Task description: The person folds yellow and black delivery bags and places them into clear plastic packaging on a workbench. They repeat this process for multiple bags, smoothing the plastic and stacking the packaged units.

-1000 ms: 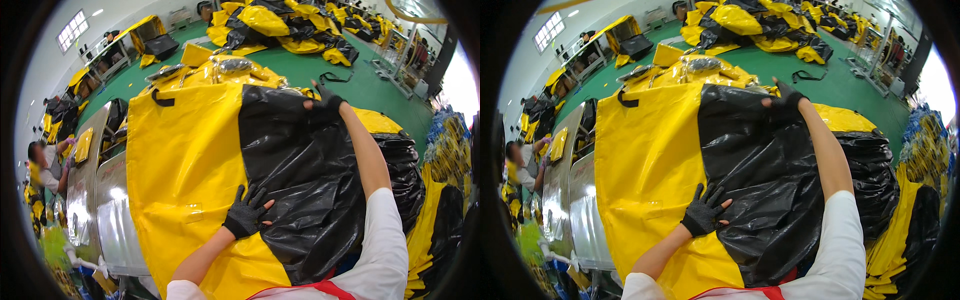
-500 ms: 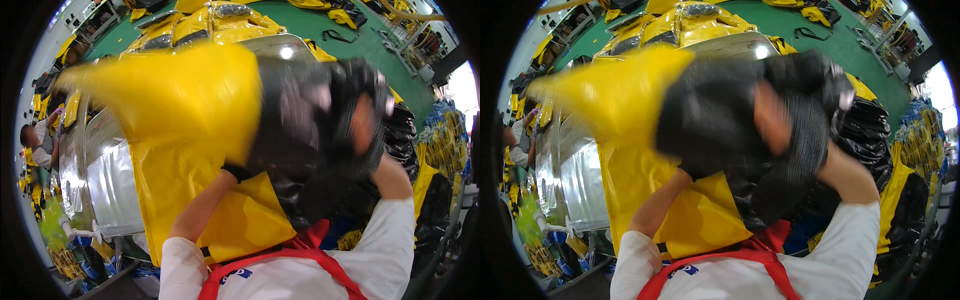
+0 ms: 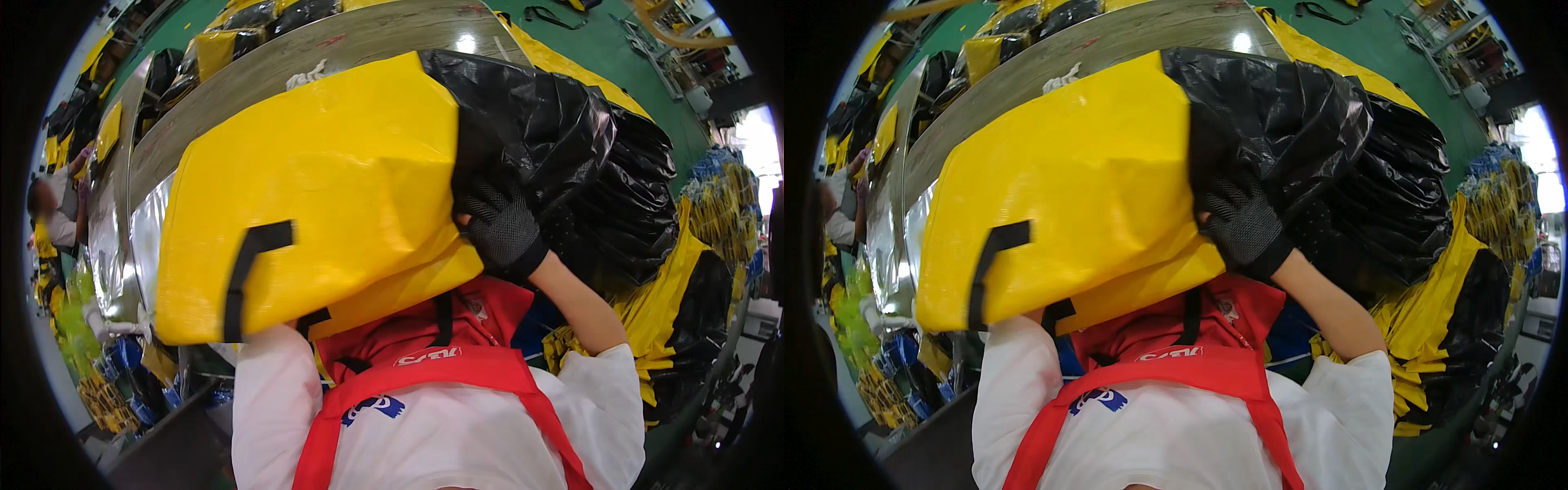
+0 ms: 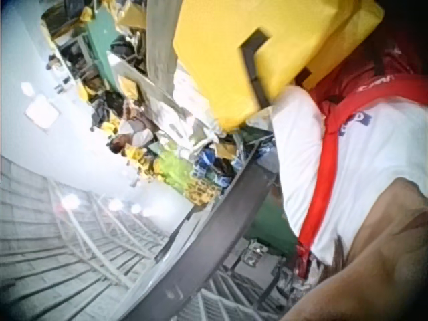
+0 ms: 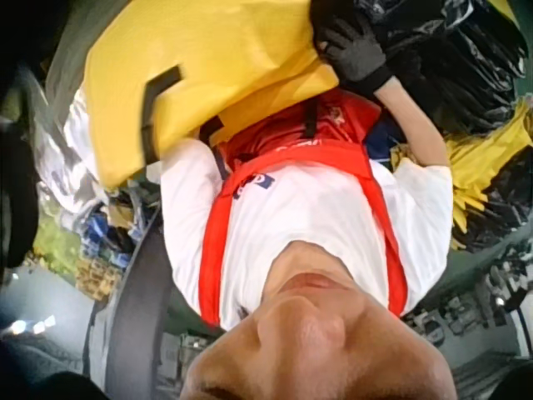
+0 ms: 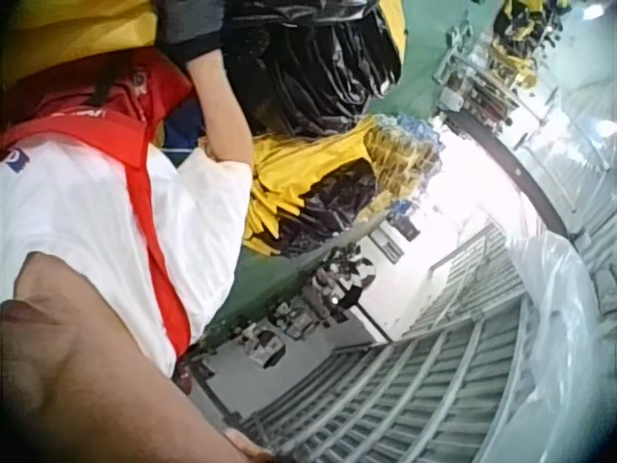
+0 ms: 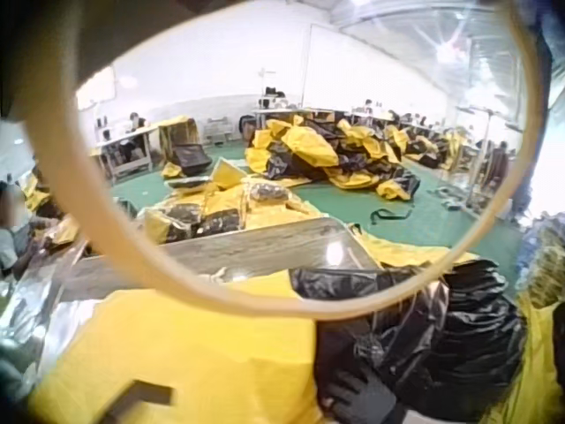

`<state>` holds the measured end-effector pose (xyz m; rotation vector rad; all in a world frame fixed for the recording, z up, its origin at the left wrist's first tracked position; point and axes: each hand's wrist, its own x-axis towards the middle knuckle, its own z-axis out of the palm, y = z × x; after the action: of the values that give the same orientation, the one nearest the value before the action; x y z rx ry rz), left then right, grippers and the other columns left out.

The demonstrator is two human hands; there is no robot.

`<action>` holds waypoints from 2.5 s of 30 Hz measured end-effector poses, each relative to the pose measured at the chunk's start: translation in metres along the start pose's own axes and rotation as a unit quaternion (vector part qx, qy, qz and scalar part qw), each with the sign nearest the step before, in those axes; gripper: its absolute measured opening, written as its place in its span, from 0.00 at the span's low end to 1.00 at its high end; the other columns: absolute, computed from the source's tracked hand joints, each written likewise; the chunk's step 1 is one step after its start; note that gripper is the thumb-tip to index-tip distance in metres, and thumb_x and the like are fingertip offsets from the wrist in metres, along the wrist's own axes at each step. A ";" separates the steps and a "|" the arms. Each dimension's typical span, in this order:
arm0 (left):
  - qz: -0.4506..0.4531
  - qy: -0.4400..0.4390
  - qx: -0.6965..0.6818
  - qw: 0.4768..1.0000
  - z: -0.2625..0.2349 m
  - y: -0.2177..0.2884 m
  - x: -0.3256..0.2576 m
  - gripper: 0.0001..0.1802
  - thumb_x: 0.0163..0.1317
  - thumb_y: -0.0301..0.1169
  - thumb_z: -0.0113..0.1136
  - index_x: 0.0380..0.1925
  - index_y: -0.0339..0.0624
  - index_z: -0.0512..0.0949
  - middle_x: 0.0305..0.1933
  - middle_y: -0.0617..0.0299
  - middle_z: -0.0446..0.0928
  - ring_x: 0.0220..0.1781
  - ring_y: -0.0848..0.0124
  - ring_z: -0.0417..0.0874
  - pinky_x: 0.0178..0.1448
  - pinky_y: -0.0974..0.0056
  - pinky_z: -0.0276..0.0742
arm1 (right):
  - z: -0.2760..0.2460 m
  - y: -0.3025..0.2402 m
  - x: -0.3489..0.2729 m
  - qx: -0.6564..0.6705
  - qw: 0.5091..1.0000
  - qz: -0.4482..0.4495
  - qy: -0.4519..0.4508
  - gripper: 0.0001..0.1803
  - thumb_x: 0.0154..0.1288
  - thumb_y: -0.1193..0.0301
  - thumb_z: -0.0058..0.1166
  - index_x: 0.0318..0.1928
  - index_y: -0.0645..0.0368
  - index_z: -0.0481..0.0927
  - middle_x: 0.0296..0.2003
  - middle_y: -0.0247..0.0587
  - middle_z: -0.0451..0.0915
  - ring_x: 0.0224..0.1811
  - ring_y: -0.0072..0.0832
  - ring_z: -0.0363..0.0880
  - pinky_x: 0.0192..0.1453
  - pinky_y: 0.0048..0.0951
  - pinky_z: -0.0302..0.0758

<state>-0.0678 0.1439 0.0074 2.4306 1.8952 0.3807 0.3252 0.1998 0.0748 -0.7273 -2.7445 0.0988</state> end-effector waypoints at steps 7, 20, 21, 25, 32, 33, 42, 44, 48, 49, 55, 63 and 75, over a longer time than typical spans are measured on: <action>-0.405 0.190 0.059 0.893 -0.109 -0.183 -0.208 0.32 0.61 0.42 0.53 0.63 0.43 0.59 0.66 0.52 0.60 0.68 0.57 0.57 0.69 0.57 0.50 | 0.006 -0.002 -0.013 0.042 0.996 -0.066 -0.038 0.11 0.48 0.66 0.55 0.33 0.54 0.80 0.39 0.42 0.78 0.50 0.40 0.71 0.59 0.48 0.60; 0.150 -0.094 0.031 0.984 -0.007 0.111 0.071 0.45 0.46 0.66 0.51 0.62 0.56 0.62 0.68 0.51 0.55 0.70 0.46 0.48 0.68 0.36 0.30 | 0.003 0.128 0.018 -0.246 0.931 0.256 -0.087 0.37 0.55 0.38 0.43 0.63 0.36 0.63 0.68 0.44 0.47 0.71 0.44 0.38 0.69 0.55 0.33; 0.135 -0.115 0.039 0.983 0.000 0.098 0.043 0.45 0.45 0.65 0.52 0.62 0.56 0.62 0.68 0.51 0.55 0.71 0.46 0.47 0.68 0.35 0.29 | 0.015 0.140 0.016 -0.223 0.931 0.272 -0.095 0.37 0.55 0.38 0.43 0.63 0.36 0.62 0.69 0.44 0.45 0.72 0.44 0.36 0.69 0.55 0.31; -0.023 -0.126 0.052 0.990 -0.027 0.031 -0.102 0.46 0.41 0.62 0.58 0.61 0.55 0.63 0.67 0.46 0.54 0.71 0.44 0.46 0.67 0.33 0.28 | 0.035 0.150 0.005 -0.186 0.936 0.289 -0.071 0.33 0.58 0.42 0.43 0.63 0.34 0.62 0.68 0.44 0.47 0.72 0.44 0.37 0.68 0.57 0.34; -0.077 -0.182 0.134 0.971 -0.071 0.034 -0.151 0.41 0.40 0.56 0.63 0.56 0.55 0.68 0.63 0.46 0.61 0.67 0.42 0.54 0.68 0.35 0.35 | -0.011 0.038 0.019 0.018 0.995 0.059 -0.080 0.33 0.55 0.45 0.48 0.58 0.48 0.69 0.60 0.49 0.64 0.65 0.50 0.56 0.68 0.53 0.44; -0.062 -0.196 0.130 0.970 -0.076 0.032 -0.137 0.39 0.40 0.55 0.63 0.55 0.55 0.70 0.61 0.46 0.63 0.66 0.42 0.56 0.68 0.35 0.36 | 0.014 0.024 -0.001 0.011 0.992 0.009 -0.129 0.35 0.54 0.44 0.49 0.58 0.50 0.68 0.60 0.50 0.64 0.63 0.51 0.58 0.68 0.53 0.47; 0.254 -0.026 -0.031 0.966 -0.016 0.110 0.094 0.33 0.53 0.49 0.55 0.59 0.54 0.65 0.65 0.50 0.59 0.68 0.47 0.54 0.69 0.39 0.40 | 0.028 0.004 -0.095 -0.119 0.991 0.051 -0.030 0.27 0.56 0.53 0.54 0.54 0.51 0.72 0.52 0.50 0.71 0.59 0.45 0.66 0.69 0.48 0.49; 0.301 -0.071 -0.049 0.950 0.019 0.118 0.111 0.31 0.55 0.47 0.54 0.60 0.60 0.64 0.67 0.51 0.56 0.70 0.47 0.49 0.68 0.36 0.35 | -0.021 -0.009 -0.056 -0.031 0.989 0.102 -0.101 0.19 0.59 0.57 0.50 0.48 0.51 0.76 0.47 0.50 0.75 0.58 0.41 0.67 0.70 0.45 0.49; 0.467 -0.041 -0.040 0.883 0.038 0.130 0.085 0.29 0.61 0.49 0.46 0.62 0.58 0.62 0.67 0.53 0.57 0.68 0.49 0.56 0.69 0.41 0.41 | -0.093 0.004 0.061 -0.006 0.980 0.049 -0.192 0.19 0.64 0.55 0.41 0.38 0.51 0.81 0.35 0.50 0.80 0.45 0.41 0.77 0.55 0.40 0.68; 0.488 -0.038 -0.036 0.871 0.031 0.127 0.081 0.30 0.60 0.51 0.46 0.62 0.56 0.62 0.66 0.53 0.58 0.67 0.50 0.57 0.68 0.43 0.43 | -0.104 0.021 0.091 -0.019 0.957 0.045 -0.285 0.20 0.64 0.54 0.40 0.37 0.52 0.82 0.34 0.50 0.80 0.42 0.42 0.78 0.51 0.40 0.72; 0.324 -0.157 -0.092 0.929 -0.051 0.029 0.010 0.37 0.57 0.59 0.41 0.61 0.47 0.62 0.63 0.54 0.63 0.64 0.56 0.61 0.65 0.51 0.53 | 0.039 0.169 0.101 0.167 0.957 0.101 -0.213 0.23 0.63 0.51 0.44 0.39 0.58 0.81 0.37 0.48 0.81 0.42 0.47 0.77 0.48 0.37 0.72; -0.290 0.008 -0.728 0.621 -0.020 -0.098 -0.196 0.51 0.51 0.71 0.37 0.59 0.36 0.62 0.56 0.55 0.71 0.58 0.62 0.71 0.58 0.63 0.68 | 0.051 0.197 0.084 0.293 0.900 0.218 -0.238 0.20 0.60 0.53 0.51 0.41 0.57 0.81 0.38 0.49 0.80 0.40 0.41 0.79 0.46 0.30 0.72; -0.275 0.234 0.126 0.924 -0.051 0.033 -0.027 0.36 0.50 0.32 0.59 0.61 0.41 0.59 0.59 0.41 0.65 0.62 0.45 0.63 0.63 0.46 0.56 | 0.030 0.162 0.084 0.011 0.903 0.285 -0.322 0.31 0.56 0.39 0.41 0.40 0.51 0.82 0.46 0.46 0.77 0.52 0.42 0.73 0.58 0.38 0.66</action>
<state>-0.0539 0.1033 0.0582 1.9006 2.8680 0.7690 0.3230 0.3822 0.0455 -1.7366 -2.9830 0.5908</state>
